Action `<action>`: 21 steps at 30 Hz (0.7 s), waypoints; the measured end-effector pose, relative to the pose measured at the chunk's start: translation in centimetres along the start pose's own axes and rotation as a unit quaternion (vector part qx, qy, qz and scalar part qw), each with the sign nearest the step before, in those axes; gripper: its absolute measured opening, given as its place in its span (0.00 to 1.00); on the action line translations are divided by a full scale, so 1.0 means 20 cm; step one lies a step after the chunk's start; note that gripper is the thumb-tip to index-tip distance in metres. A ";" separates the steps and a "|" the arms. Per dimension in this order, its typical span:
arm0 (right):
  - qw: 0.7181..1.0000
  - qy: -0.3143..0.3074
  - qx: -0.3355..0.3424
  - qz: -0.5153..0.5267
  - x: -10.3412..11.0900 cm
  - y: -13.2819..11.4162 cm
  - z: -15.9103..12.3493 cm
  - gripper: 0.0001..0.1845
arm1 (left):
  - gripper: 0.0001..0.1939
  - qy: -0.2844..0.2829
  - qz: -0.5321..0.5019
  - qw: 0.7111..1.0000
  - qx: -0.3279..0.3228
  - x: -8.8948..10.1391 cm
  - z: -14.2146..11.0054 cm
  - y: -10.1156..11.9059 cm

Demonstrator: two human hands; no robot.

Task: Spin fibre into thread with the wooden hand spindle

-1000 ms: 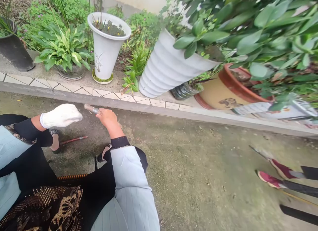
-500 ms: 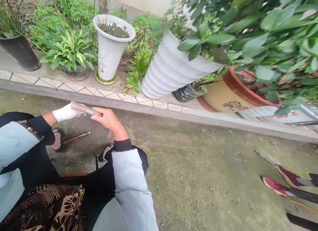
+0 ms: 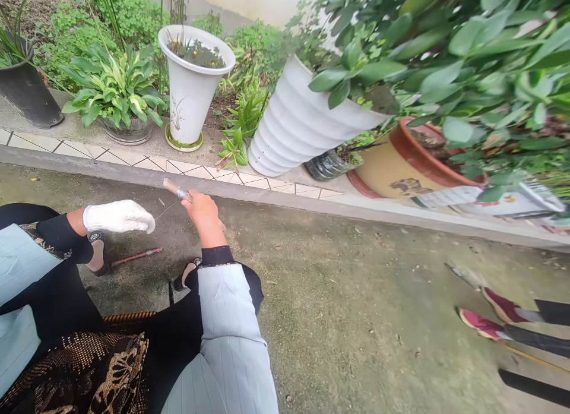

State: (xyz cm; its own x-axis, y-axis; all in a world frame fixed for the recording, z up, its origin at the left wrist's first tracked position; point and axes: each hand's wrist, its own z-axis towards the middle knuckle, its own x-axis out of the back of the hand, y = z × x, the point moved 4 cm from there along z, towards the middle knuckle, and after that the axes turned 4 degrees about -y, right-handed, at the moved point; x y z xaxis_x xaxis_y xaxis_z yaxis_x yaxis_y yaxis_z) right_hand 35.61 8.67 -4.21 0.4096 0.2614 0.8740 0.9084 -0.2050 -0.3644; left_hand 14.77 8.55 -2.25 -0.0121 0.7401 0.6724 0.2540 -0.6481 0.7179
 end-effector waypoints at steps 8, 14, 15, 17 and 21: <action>0.892 -0.390 0.228 -0.006 -0.27 -0.22 -0.11 0.11 | 0.15 0.218 -0.082 0.961 0.150 0.13 -0.06 -0.18; 0.843 -0.193 0.219 0.453 0.02 -0.15 -0.10 0.24 | 0.16 0.264 -0.247 0.920 0.153 0.08 -0.05 -0.30; 0.837 -0.120 0.184 0.502 0.06 -0.10 -0.08 0.23 | 0.17 0.245 -0.256 0.923 0.150 0.06 -0.04 -0.29; 0.837 -0.021 0.116 0.534 0.10 0.00 -0.03 0.19 | 0.18 0.194 -0.239 0.941 0.141 0.03 -0.01 -0.25; 0.879 0.010 0.063 0.473 0.05 0.09 0.04 0.18 | 0.19 0.088 -0.156 0.981 0.079 -0.02 0.03 -0.15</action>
State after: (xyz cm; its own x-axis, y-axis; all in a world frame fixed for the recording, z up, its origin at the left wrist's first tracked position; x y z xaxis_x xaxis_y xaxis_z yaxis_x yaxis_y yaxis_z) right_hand 37.67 9.32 -4.25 0.9861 0.0138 0.1655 0.1645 -0.2161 -0.9624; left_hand 14.58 10.30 -4.73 -0.2768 0.8461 0.4555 0.3583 -0.3490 0.8659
